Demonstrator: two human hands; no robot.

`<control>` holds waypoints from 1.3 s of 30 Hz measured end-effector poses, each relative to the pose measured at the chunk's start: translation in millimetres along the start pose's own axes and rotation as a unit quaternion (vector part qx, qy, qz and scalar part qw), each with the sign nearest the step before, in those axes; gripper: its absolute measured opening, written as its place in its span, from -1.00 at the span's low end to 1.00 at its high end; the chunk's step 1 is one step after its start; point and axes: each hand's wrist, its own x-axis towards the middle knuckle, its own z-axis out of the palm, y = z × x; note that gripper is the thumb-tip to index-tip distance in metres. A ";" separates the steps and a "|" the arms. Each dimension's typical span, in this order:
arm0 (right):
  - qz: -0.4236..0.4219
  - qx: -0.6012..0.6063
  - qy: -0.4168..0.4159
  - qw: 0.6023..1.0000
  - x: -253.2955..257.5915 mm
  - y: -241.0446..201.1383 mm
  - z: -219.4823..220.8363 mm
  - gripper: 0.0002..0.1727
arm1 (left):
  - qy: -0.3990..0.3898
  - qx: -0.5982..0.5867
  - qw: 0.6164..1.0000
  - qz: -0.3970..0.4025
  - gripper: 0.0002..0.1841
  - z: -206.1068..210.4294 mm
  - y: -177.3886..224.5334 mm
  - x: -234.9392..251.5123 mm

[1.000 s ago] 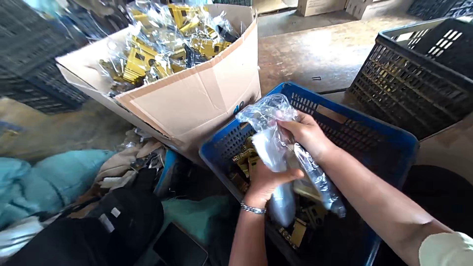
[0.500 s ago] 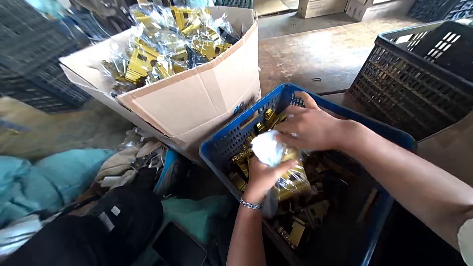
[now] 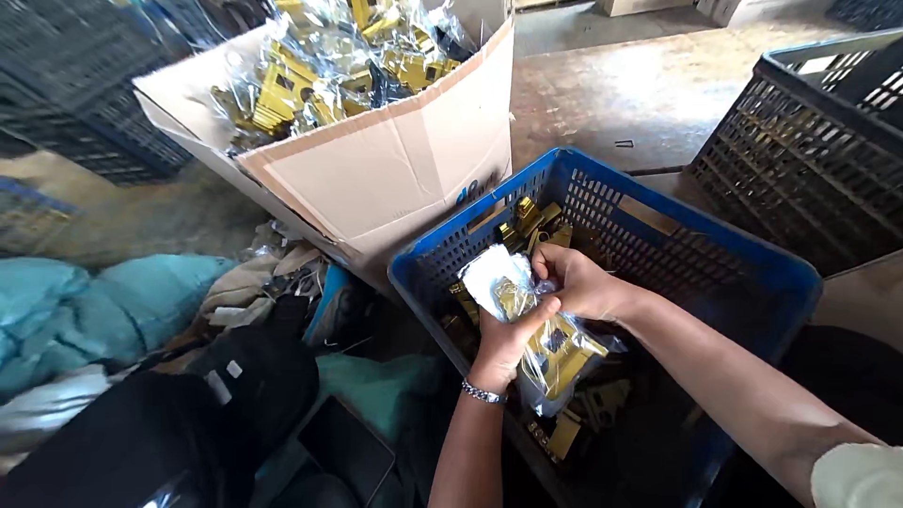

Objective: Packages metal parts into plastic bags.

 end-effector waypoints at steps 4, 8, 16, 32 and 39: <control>-0.171 -0.123 0.109 0.972 -17.2 8.2 19.5 -0.90 | 0.028 -0.026 0.999 0.025 -0.60 -5.8 9.2 13.1; -0.059 -0.029 0.015 0.998 -50.9 -3.0 10.2 -0.59 | 0.037 0.014 0.998 0.046 -0.64 -8.8 17.9 22.8; -0.033 0.039 -0.081 0.995 -38.6 -6.0 -7.7 -0.83 | -0.125 -0.008 0.992 0.026 -0.75 -16.0 12.9 15.4; -0.005 0.010 -0.003 1.000 -58.9 15.1 15.9 -0.46 | 0.010 0.054 0.998 0.004 -0.61 -6.0 1.9 25.4; 0.072 -0.046 -0.050 0.995 -57.6 9.7 -14.6 -0.57 | 0.019 0.068 0.996 -0.053 -0.57 9.0 -8.3 10.3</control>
